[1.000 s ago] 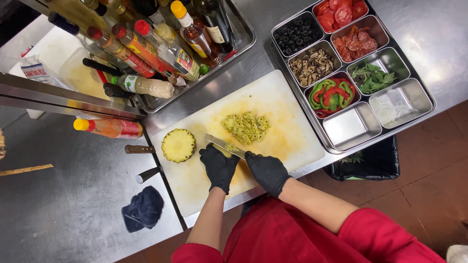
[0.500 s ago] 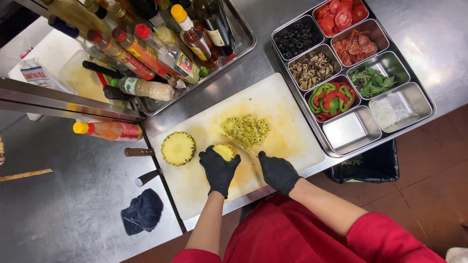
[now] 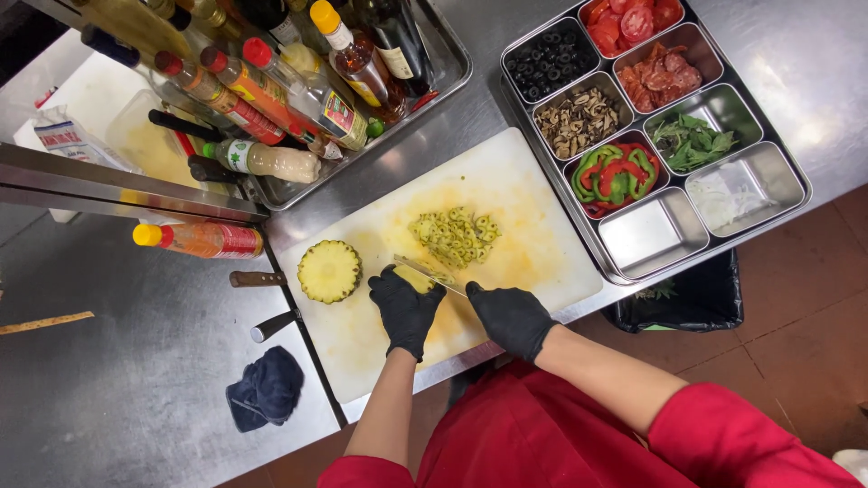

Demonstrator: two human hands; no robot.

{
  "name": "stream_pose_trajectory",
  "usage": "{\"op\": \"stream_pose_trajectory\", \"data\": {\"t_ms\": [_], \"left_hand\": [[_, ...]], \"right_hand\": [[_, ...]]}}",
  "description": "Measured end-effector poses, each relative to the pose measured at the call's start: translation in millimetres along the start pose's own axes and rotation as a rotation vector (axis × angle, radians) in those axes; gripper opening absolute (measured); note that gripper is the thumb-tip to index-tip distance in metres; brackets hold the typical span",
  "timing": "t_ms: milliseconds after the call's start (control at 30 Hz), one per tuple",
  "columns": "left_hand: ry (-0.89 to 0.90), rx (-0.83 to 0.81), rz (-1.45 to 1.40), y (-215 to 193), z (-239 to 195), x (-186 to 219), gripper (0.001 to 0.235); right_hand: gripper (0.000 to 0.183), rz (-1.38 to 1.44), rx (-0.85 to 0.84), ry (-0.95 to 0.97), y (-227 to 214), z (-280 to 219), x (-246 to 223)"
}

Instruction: The person uses a knife to cut a pineapple into small pieces on a white cutting board. They first slice off the top and bottom, then peel the skin, and finally chop the fruit into a pile of diced pieces.

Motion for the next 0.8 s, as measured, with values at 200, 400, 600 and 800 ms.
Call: {"op": "stream_pose_trajectory", "data": {"t_ms": [200,400,600,800], "left_hand": [[-0.048,-0.031,-0.018,8.1,4.1,-8.2,0.101],[-0.058,-0.042,-0.02,4.9,3.1,-2.4,0.099],[-0.061,-0.037,0.004,4.4,4.8,-2.3,0.101],[-0.027,-0.058,-0.051,-0.9,5.1,1.6,0.102]], "right_hand": [[0.036,-0.079,0.024,-0.032,8.2,13.1,4.1],[0.042,-0.004,-0.065,0.045,19.9,30.1,17.8],[0.042,-0.041,-0.086,0.056,17.6,17.9,23.8],[0.044,-0.018,0.005,0.031,42.8,43.9,26.9]]}}
Point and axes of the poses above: each hand's wrist, its own z-axis towards the middle knuckle, its own y-axis out of the palm, x = y × z, the point moved 6 cm from there along z, towards the middle knuckle, and after that the axes turned 7 degrees about -y, right-handed, at the moved point
